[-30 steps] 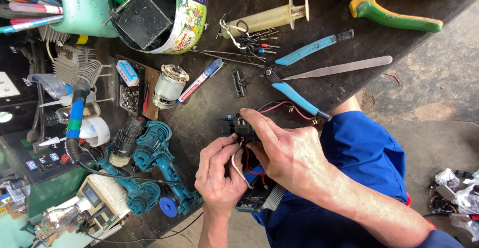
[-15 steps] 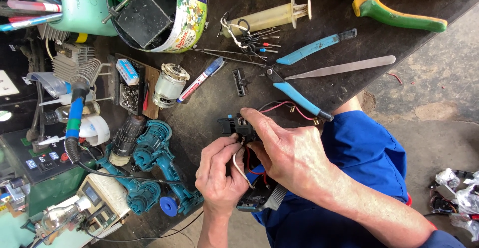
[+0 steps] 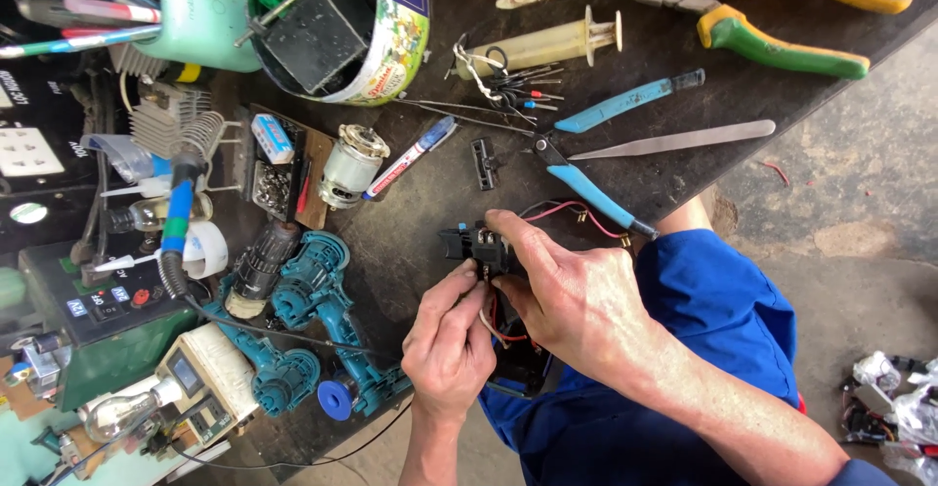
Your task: Soldering additional wires to an electronic switch component on a repair workbench.
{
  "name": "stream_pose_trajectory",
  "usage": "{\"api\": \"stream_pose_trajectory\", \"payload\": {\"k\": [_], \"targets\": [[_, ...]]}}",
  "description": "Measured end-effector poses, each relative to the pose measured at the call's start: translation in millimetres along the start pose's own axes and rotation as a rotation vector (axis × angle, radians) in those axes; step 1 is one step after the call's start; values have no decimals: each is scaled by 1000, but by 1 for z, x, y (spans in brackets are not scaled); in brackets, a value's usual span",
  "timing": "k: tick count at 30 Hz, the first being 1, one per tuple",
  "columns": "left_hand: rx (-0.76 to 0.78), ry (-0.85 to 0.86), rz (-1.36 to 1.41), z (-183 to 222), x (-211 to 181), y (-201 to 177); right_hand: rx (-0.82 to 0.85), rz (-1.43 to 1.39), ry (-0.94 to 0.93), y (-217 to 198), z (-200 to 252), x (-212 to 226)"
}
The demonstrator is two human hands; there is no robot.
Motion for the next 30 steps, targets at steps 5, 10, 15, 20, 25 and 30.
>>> {"api": "stream_pose_trajectory", "payload": {"k": [5, 10, 15, 20, 25, 30], "targets": [[-8, -64, -38, 0, -3, -7, 8, -11, 13, -1, -1, 1], [-69, -283, -4, 5, -11, -18, -29, 56, 5, 0, 1, -1], [-113, -365, 8, 5, -14, -14, -2, 57, 36, 2, 2, -1], [-174, -326, -2, 3, -13, -13, -41, 51, 5, -2, 3, 2], [-205, -294, -19, 15, -11, -12, -2, -81, 42, -3, 4, 2], [-238, -324, 13, 24, -9, -14, -153, 21, -130, -20, 10, 10]]}}
Point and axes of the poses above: each hand's wrist, its own z-axis away from the middle knuckle, its own y-axis out of the palm, x = y × z, the point moved 6 cm from there along -z, towards the middle knuckle, and after that the axes turned 5 degrees about -y, right-handed, at the moved point
